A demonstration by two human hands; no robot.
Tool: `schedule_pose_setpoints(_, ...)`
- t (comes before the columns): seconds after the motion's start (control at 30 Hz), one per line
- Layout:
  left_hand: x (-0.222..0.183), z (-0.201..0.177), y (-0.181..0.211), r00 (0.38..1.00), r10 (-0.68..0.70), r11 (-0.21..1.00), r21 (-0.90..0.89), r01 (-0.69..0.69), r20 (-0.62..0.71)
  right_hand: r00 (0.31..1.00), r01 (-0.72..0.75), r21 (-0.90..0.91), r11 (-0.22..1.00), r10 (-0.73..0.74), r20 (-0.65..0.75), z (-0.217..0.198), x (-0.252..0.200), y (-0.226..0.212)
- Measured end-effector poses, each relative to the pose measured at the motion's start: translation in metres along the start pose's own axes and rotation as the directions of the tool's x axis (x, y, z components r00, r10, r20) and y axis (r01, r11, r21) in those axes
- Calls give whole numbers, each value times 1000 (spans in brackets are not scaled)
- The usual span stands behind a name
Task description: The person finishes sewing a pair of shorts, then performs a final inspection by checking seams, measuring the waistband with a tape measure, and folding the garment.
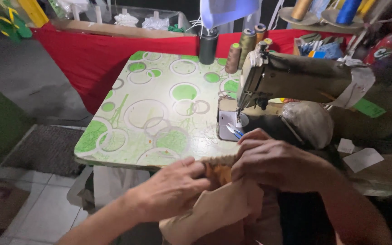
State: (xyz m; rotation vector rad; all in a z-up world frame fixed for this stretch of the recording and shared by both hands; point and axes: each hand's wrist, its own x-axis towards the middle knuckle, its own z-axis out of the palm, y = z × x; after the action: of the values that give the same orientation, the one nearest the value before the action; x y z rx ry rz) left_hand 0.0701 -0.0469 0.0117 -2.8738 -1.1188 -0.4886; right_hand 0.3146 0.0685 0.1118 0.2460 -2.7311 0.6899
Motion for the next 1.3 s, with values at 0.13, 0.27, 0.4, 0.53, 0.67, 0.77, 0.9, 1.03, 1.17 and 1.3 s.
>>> schedule_pose_setpoints(0.13, -8, -30, -11, 988, -109, 985, 144, 92, 112, 1000, -27, -72, 997, 28, 14, 3, -15, 27)
schedule_pose_setpoints(0.27, -17, -68, -28, 998, -61, 997, 46, 62, -16, 998, -61, -215, 975, 56, -27, 15, -45, 82)
schedule_pose_setpoints(0.4, -24, -63, -40, 972, -213, 975, -47, 218, 96, 996, -91, -260, 961, 83, -39, 31, -67, 121)
schedule_pose_setpoints(0.53, -28, -34, -61, 965, -254, 967, 3, 254, 68, 979, -203, -142, 969, 201, -23, 35, -71, 124)
schedule_pose_setpoints(0.67, -30, -35, -53, 950, -313, 944, -107, 311, -4, 974, -203, -431, 879, 228, 7, 27, -55, 88)
schedule_pose_setpoints(0.77, -34, -35, -40, 970, -226, 974, -35, 224, -93, 968, -188, -465, 865, 243, 61, 29, -59, 78)
schedule_pose_setpoints(0.9, -37, -30, -18, 987, -40, 977, 198, 72, -158, 988, -87, -547, 833, 143, 60, 40, -67, 79)
schedule_pose_setpoints(1.03, -39, -9, -20, 993, -105, 939, 322, 119, -61, 992, -72, -531, 845, 114, 48, 44, -59, 53)
schedule_pose_setpoints(1.17, -39, -3, -25, 969, -248, 901, 362, 239, -21, 997, -38, -553, 832, 67, 32, 44, -61, 42)
schedule_pose_setpoints(1.3, -38, -14, -25, 966, -237, 925, 281, 257, -102, 997, -24, -601, 799, 63, 44, 46, -69, 30)
